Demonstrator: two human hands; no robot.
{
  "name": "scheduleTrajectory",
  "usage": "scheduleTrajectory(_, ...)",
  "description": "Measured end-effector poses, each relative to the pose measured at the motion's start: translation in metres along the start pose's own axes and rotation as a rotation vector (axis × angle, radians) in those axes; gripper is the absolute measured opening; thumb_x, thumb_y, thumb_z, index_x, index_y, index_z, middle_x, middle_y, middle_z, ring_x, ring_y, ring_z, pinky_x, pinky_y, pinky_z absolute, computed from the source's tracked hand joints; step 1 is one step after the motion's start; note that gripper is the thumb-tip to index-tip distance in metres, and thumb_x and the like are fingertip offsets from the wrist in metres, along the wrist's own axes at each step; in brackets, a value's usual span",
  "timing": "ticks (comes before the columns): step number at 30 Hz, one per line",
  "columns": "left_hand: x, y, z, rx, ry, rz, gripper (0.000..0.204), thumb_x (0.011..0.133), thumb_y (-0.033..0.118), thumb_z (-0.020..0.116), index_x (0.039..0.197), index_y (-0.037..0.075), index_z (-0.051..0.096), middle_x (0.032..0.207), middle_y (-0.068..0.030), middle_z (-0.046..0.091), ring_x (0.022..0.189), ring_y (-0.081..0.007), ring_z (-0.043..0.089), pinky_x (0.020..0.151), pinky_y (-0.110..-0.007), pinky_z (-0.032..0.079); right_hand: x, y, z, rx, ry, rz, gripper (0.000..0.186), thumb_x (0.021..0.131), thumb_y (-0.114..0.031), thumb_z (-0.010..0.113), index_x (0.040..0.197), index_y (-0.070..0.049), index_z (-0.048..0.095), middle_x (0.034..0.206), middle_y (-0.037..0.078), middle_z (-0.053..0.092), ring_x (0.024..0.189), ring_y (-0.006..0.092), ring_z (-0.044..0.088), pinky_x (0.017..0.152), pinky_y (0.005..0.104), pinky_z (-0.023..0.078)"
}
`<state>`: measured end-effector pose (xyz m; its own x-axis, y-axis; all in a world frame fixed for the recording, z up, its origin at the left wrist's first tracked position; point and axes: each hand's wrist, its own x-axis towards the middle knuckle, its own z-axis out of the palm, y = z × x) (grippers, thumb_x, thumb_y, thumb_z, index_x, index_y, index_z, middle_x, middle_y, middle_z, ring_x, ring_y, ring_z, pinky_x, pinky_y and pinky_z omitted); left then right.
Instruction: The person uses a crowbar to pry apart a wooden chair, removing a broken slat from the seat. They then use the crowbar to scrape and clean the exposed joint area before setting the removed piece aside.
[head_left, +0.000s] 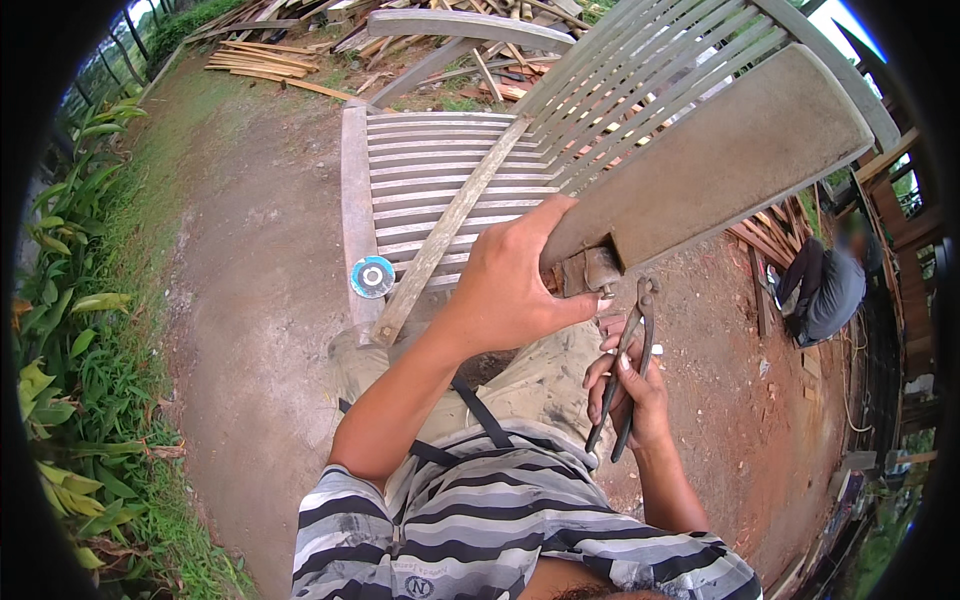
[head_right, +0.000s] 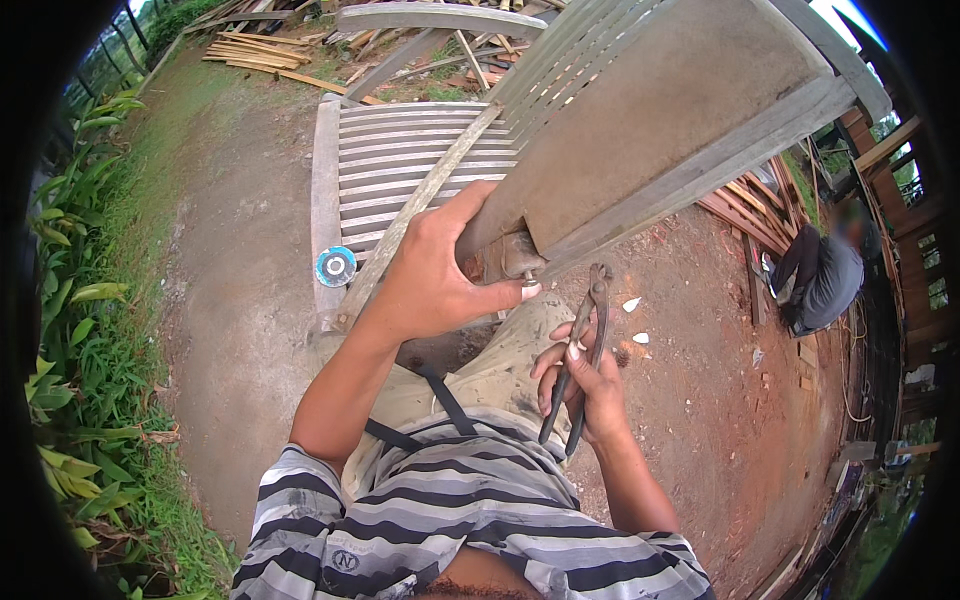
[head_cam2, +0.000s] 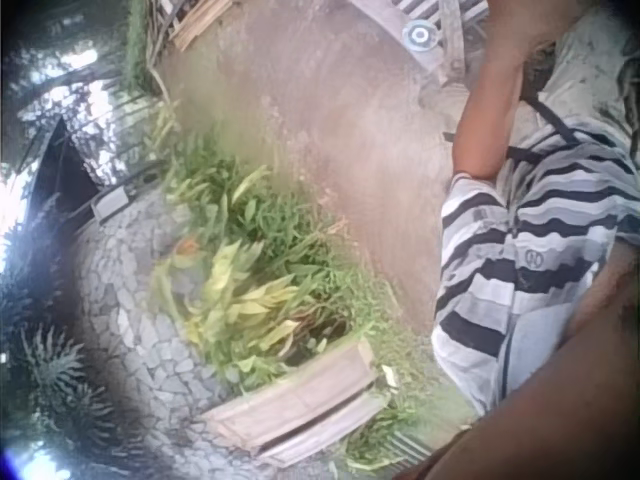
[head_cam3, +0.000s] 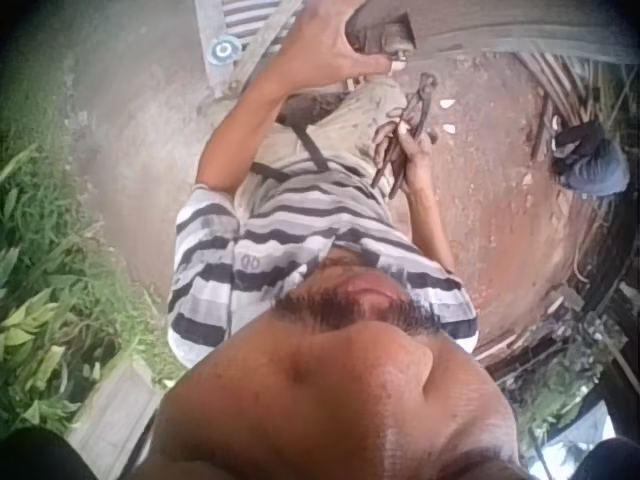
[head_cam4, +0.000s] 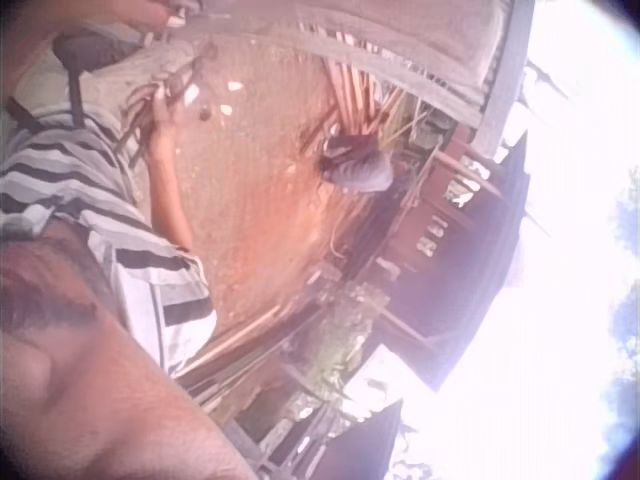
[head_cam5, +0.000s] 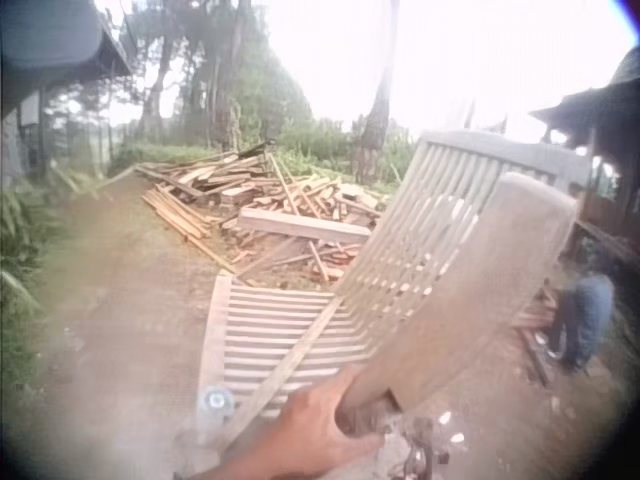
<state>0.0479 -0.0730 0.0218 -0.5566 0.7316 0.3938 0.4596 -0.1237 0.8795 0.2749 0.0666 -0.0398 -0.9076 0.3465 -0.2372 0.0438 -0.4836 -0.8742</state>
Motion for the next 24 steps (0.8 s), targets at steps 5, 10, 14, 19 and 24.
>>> scheduleTrajectory(5, 0.002, 0.001, 0.003, 0.061, 0.006, 0.099, 0.081, 0.065, 0.031, 0.090, 0.132, -0.002, 0.058, 0.105, -0.0222, 0.071, 0.092, -0.0359, 0.070, 0.085, -0.041, 0.054, -0.066, 0.066, 0.013, 0.039, 0.002, 0.158, 0.056, 0.099, -0.030, 0.066, 0.140, -0.002, 0.040, 0.084, 0.018, 0.066, 0.066, 0.0266, 0.068, 0.063, 0.0381, 0.058)
scheduleTrajectory(10, -0.004, 0.007, -0.005, 0.085, -0.020, 0.029, 0.079, 0.064, 0.029, 0.091, 0.129, -0.003, 0.058, 0.104, -0.0228, 0.070, 0.090, -0.0339, 0.069, 0.083, -0.039, 0.054, -0.071, 0.059, 0.004, -0.408, 0.067, 0.175, 0.070, 0.097, -0.043, 0.068, 0.149, -0.001, 0.046, 0.077, 0.010, 0.069, 0.063, 0.0150, 0.059, 0.062, 0.0261, 0.042)
scheduleTrajectory(14, -0.004, 0.003, -0.003, 0.101, 0.017, 0.069, 0.076, 0.065, 0.026, 0.091, 0.128, -0.004, 0.060, 0.109, -0.0183, 0.071, 0.098, -0.0231, 0.068, 0.089, -0.035, 0.053, -0.049, 0.018, -0.002, -0.836, 0.196, -0.064, 0.042, 0.104, -0.008, 0.056, 0.145, -0.001, 0.055, 0.090, 0.006, 0.073, 0.070, 0.0067, 0.057, 0.062, 0.0272, 0.047)
scheduleTrajectory(19, 0.004, 0.003, 0.003, 0.004, -0.016, 0.071, 0.075, 0.067, 0.024, 0.091, 0.130, -0.005, 0.061, 0.116, -0.0151, 0.070, 0.108, -0.0218, 0.065, 0.100, -0.035, 0.048, -0.027, -0.012, -0.026, -1.220, 0.257, -0.410, 0.060, 0.091, 0.014, 0.058, 0.148, -0.004, 0.051, 0.128, 0.020, 0.065, 0.108, 0.0338, 0.069, 0.089, 0.0412, 0.060)
scheduleTrajectory(24, 0.003, 0.009, 0.003, 0.009, -0.017, 0.053, 0.076, 0.067, 0.022, 0.091, 0.131, -0.005, 0.061, 0.118, -0.0158, 0.070, 0.111, -0.0224, 0.064, 0.103, -0.035, 0.046, 0.004, -0.042, -0.019, -1.617, 0.390, -1.019, 0.090, 0.081, 0.020, 0.062, 0.156, -0.023, 0.040, 0.162, 0.023, 0.031, 0.149, 0.0517, 0.030, 0.114, 0.0583, 0.041)
